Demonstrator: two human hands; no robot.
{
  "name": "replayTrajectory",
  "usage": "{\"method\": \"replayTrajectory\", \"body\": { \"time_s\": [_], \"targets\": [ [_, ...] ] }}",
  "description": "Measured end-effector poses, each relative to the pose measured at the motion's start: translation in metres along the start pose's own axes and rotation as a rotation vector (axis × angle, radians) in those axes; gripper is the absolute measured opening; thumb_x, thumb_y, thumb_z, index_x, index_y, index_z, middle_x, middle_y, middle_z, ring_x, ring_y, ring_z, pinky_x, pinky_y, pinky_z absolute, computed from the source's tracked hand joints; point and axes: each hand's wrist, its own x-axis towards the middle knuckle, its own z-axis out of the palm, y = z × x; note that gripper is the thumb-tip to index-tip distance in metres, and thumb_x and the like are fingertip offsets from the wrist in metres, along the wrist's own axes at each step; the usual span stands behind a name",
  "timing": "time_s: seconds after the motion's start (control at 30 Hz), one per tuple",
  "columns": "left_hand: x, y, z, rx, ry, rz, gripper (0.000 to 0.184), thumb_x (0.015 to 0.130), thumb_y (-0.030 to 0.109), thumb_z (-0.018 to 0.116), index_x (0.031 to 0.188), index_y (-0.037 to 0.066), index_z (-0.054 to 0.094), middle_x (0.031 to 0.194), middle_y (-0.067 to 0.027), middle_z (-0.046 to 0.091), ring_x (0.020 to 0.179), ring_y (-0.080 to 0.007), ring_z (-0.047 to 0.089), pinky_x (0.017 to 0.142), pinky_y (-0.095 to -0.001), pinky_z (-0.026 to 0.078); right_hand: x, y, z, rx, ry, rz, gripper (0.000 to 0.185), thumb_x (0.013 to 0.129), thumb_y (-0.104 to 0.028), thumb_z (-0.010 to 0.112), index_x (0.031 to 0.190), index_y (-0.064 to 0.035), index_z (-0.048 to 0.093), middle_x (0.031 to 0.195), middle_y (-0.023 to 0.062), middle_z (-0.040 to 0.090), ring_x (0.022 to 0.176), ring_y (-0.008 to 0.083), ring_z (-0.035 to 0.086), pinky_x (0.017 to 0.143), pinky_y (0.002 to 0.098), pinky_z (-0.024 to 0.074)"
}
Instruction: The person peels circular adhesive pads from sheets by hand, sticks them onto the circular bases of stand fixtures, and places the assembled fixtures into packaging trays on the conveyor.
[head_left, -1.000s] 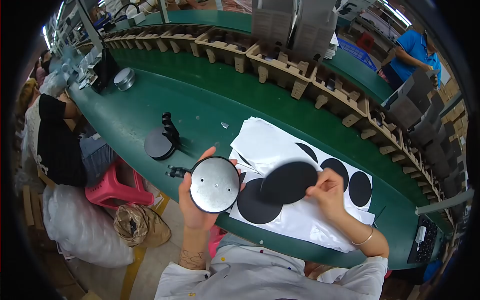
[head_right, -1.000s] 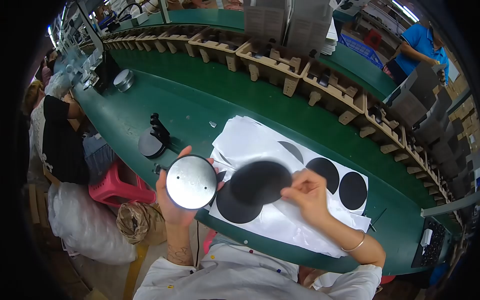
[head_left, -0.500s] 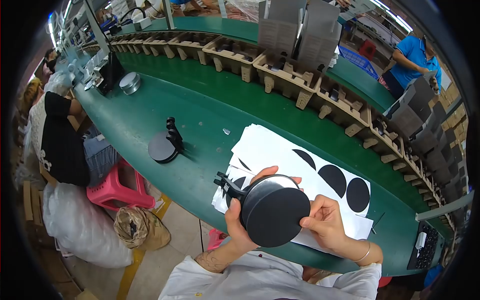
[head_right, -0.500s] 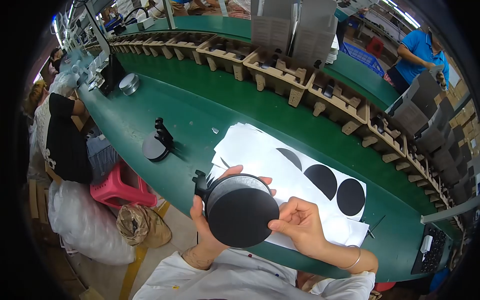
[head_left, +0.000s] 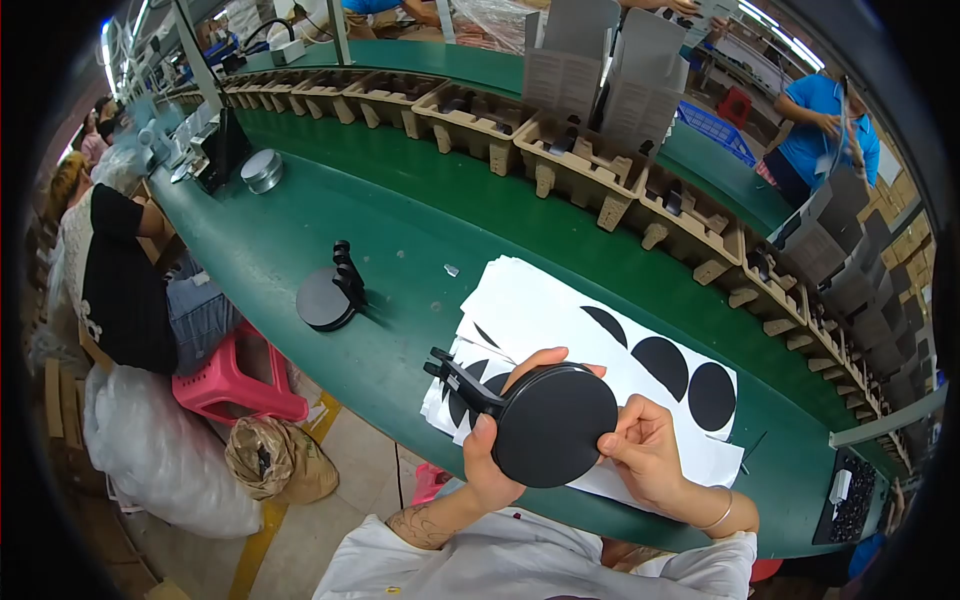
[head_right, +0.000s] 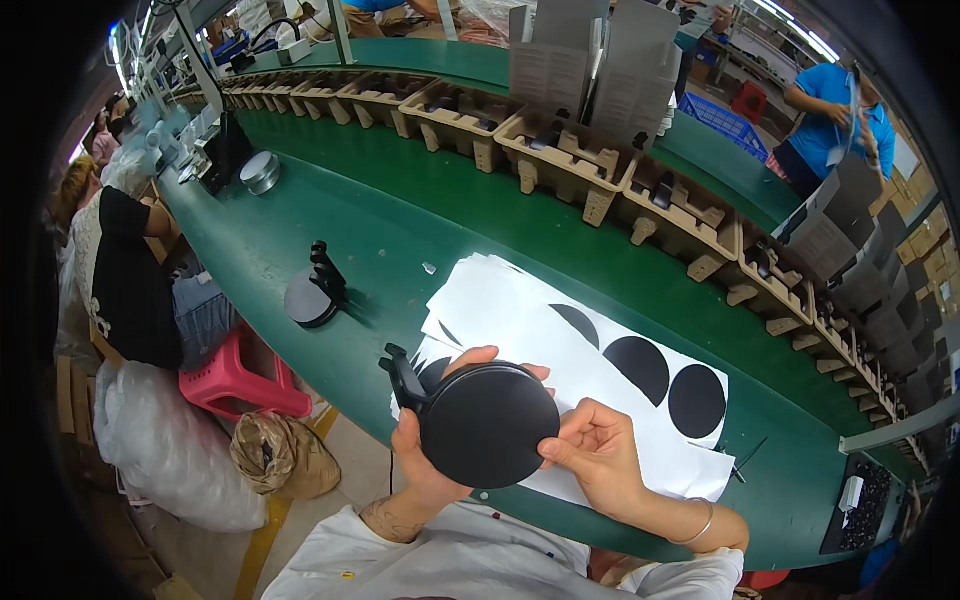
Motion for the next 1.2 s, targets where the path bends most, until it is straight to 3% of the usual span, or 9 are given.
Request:
{"method": "replayTrajectory", "body": {
  "time_s": [0.37,0.47,0.57,0.73,0.97,1.0,1.1,1.13,1.2],
  "targets": [
    [-0.001,0.008,-0.009,-0.089,-0.027,-0.023,0.075,0.071,0.030,0.053,0.139,0.011,0.028,0.133,-0.0337,0.036,0.121,-0.0439,0.044,0.098,-0.0492,0.043,0.005,0.005,0.010,-0.056,0.014,-0.062,0.015,0.080,0.005,0.068,0.080,0.0014,0.054,0.076,0.0129,0.065,0.068,0.0136,0.065,0.065,0.0248,0.0540],
    [-0.003,0.009,-0.011,-0.122,-0.040,-0.029,0.074,0.071,0.029,0.056,0.138,0.015,0.030,0.133,-0.0332,0.035,0.123,-0.0451,0.041,0.098,-0.0510,0.042,0.007,0.005,0.013,-0.079,0.011,-0.084,0.014,0.079,0.005,0.068,0.080,0.0021,0.054,0.077,0.0133,0.065,0.069,0.0134,0.065,0.065,0.0250,0.0541],
    [-0.003,0.014,-0.010,-0.137,-0.054,-0.014,0.075,0.074,0.032,0.057,0.138,0.004,0.027,0.135,-0.0294,0.037,0.122,-0.0353,0.045,0.100,-0.0435,0.040,0.008,0.003,0.017,-0.112,0.013,-0.086,0.014,0.079,0.005,0.068,0.081,0.0029,0.055,0.078,0.0137,0.065,0.070,0.0137,0.065,0.065,0.0248,0.0540],
    [-0.006,0.015,-0.017,0.025,-0.067,0.004,0.070,0.072,0.031,0.058,0.135,0.014,0.033,0.135,-0.0309,0.034,0.125,-0.0403,0.041,0.102,-0.0477,0.038,0.015,-0.004,0.029,-0.286,0.123,-0.080,0.017,0.077,-0.001,0.074,0.073,0.0027,0.058,0.069,0.0119,0.067,0.065,0.0136,0.067,0.057,0.0222,0.0526],
    [-0.001,0.013,-0.014,0.045,0.093,0.095,0.072,0.072,0.039,0.053,0.137,0.016,0.033,0.128,-0.0320,0.043,0.116,-0.0453,0.048,0.100,-0.0527,0.038,0.034,-0.024,0.023,-1.308,0.059,-0.530,0.033,0.067,-0.023,0.083,0.058,-0.0010,0.060,0.045,0.0045,0.057,0.041,0.0140,0.059,0.044,0.0196,0.0463],
    [0.000,0.014,-0.013,0.047,0.129,0.116,0.073,0.073,0.043,0.051,0.138,0.015,0.032,0.125,-0.0322,0.045,0.112,-0.0460,0.051,0.099,-0.0542,0.039,0.031,-0.026,0.022,-1.377,0.073,-0.479,0.033,0.066,-0.027,0.083,0.065,-0.0003,0.063,0.052,0.0061,0.060,0.047,0.0178,0.061,0.048,0.0222,0.0495],
    [0.000,0.018,-0.018,-0.185,0.126,0.081,0.074,0.071,0.038,0.052,0.138,0.015,0.029,0.131,-0.0305,0.041,0.119,-0.0442,0.046,0.101,-0.0540,0.037,0.041,-0.022,0.023,-1.517,0.165,-1.197,0.034,0.066,-0.027,0.082,0.077,0.0004,0.065,0.070,0.0095,0.065,0.066,0.0213,0.067,0.056,0.0251,0.0533],
    [-0.001,0.019,-0.019,-0.189,0.133,0.060,0.073,0.072,0.040,0.050,0.138,0.019,0.028,0.132,-0.0302,0.040,0.119,-0.0452,0.045,0.099,-0.0580,0.038,0.040,-0.016,0.019,-1.495,0.056,-1.304,0.039,0.073,-0.030,0.076,0.093,0.0023,0.066,0.091,0.0123,0.067,0.086,0.0258,0.068,0.067,0.0281,0.0551],
    [0.000,0.018,-0.018,-0.216,0.133,0.049,0.073,0.073,0.041,0.050,0.139,0.020,0.027,0.133,-0.0297,0.038,0.120,-0.0450,0.044,0.098,-0.0595,0.038,0.029,-0.016,0.034,-1.581,-0.169,-1.391,0.037,0.081,-0.029,0.068,0.099,0.0029,0.065,0.097,0.0136,0.067,0.091,0.0267,0.067,0.071,0.0293,0.0550]
  ]
}}
